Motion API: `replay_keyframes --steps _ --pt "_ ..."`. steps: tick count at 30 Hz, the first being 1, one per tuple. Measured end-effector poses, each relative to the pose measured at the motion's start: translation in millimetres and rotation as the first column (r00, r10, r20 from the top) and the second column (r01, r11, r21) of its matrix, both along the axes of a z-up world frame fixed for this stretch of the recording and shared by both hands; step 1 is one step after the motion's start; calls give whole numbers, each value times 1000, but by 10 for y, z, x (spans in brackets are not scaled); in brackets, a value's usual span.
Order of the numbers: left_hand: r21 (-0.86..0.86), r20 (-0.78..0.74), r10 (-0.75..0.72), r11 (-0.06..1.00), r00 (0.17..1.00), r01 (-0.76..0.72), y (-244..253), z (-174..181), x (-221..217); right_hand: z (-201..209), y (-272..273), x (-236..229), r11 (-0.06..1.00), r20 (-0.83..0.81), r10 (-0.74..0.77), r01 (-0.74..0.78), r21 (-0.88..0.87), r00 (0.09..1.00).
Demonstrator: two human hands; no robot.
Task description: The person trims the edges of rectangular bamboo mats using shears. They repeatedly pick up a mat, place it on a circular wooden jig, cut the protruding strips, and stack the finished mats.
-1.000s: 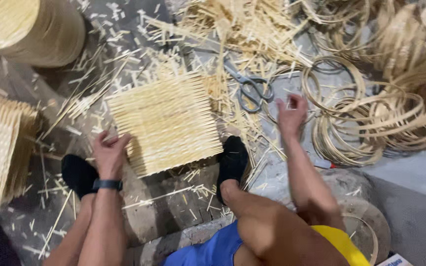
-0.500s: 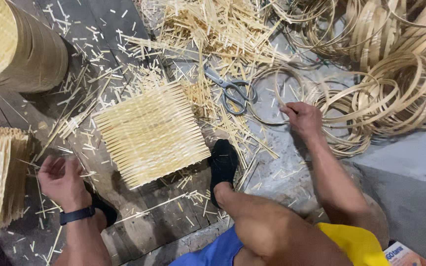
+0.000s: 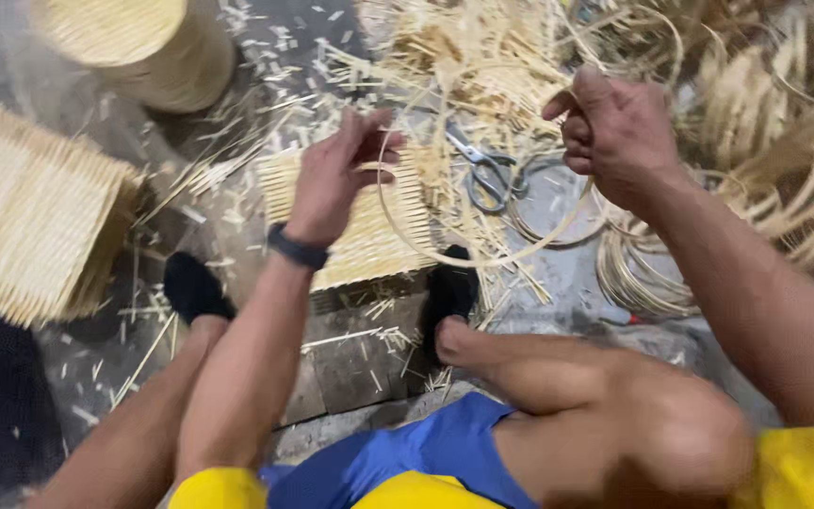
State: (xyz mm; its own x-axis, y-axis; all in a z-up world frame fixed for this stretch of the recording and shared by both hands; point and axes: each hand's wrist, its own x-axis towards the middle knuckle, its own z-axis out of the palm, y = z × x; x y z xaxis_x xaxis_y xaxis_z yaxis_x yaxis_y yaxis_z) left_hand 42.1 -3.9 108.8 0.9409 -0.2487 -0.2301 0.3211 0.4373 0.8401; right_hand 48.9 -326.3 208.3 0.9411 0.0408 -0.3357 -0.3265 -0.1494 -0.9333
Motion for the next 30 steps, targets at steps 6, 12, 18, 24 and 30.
replay_keyframes --steps 6,12,18,24,30 --pt "-300 -225 190 920 956 -253 179 20 -163 -21 547 72 987 -20 157 -156 28 987" --pt "-369 -267 188 886 945 -280 578 -49 -237 -421 797 112 937 -114 234 -193 293 965" --pt "-343 -261 186 899 947 -271 801 -123 -250 -777 904 177 911 -108 256 -203 360 961" --pt "-138 -358 449 842 819 -522 855 -640 -354 -1284 1010 100 970 80 161 -173 171 984" --pt "419 114 597 696 794 -584 954 -1751 -431 -2083 1171 94 978 59 30 -17 -209 998"
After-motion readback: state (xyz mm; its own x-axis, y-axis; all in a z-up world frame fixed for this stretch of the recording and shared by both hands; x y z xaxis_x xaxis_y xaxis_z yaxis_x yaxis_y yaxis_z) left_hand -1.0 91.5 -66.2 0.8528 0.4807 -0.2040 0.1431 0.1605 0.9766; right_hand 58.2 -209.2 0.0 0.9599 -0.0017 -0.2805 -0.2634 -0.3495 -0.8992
